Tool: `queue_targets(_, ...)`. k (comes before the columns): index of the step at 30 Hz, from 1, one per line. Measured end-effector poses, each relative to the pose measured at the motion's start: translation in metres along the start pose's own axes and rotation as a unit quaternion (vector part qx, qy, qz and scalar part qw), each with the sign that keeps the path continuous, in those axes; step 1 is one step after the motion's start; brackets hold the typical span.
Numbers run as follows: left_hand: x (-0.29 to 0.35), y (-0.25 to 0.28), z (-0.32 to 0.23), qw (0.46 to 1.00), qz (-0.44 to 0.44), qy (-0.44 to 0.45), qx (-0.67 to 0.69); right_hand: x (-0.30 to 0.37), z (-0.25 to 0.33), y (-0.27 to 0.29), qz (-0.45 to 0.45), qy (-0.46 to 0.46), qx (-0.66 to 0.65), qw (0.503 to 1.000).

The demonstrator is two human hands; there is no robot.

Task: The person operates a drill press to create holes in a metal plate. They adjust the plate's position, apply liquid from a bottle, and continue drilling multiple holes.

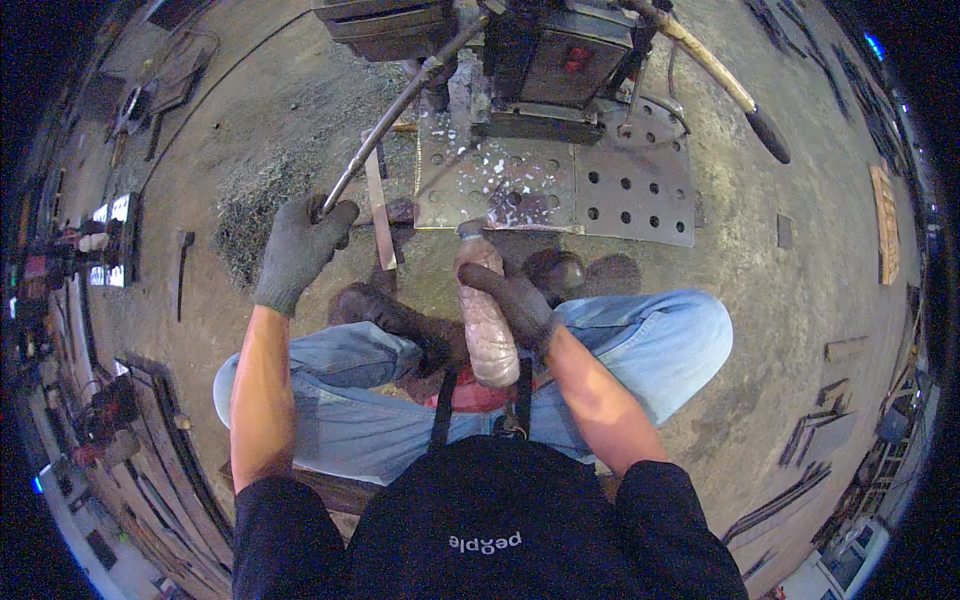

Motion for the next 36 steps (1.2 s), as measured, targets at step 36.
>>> queue_targets(36,-0.003,-0.020,0.018,0.993,-0.099,-0.057,-0.016,0.012,0.009,0.003,0.025,-0.019,-0.017,0.999)
Point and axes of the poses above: each hand's wrist, its own x-axis away from the middle knuckle, its own y-axis out of the back of the hand, z = x × y, the point moved 4 cm from there along -x, towards the middle knuckle, and after that the axes turned 10 degrees about -z, right-handed, at the moved point
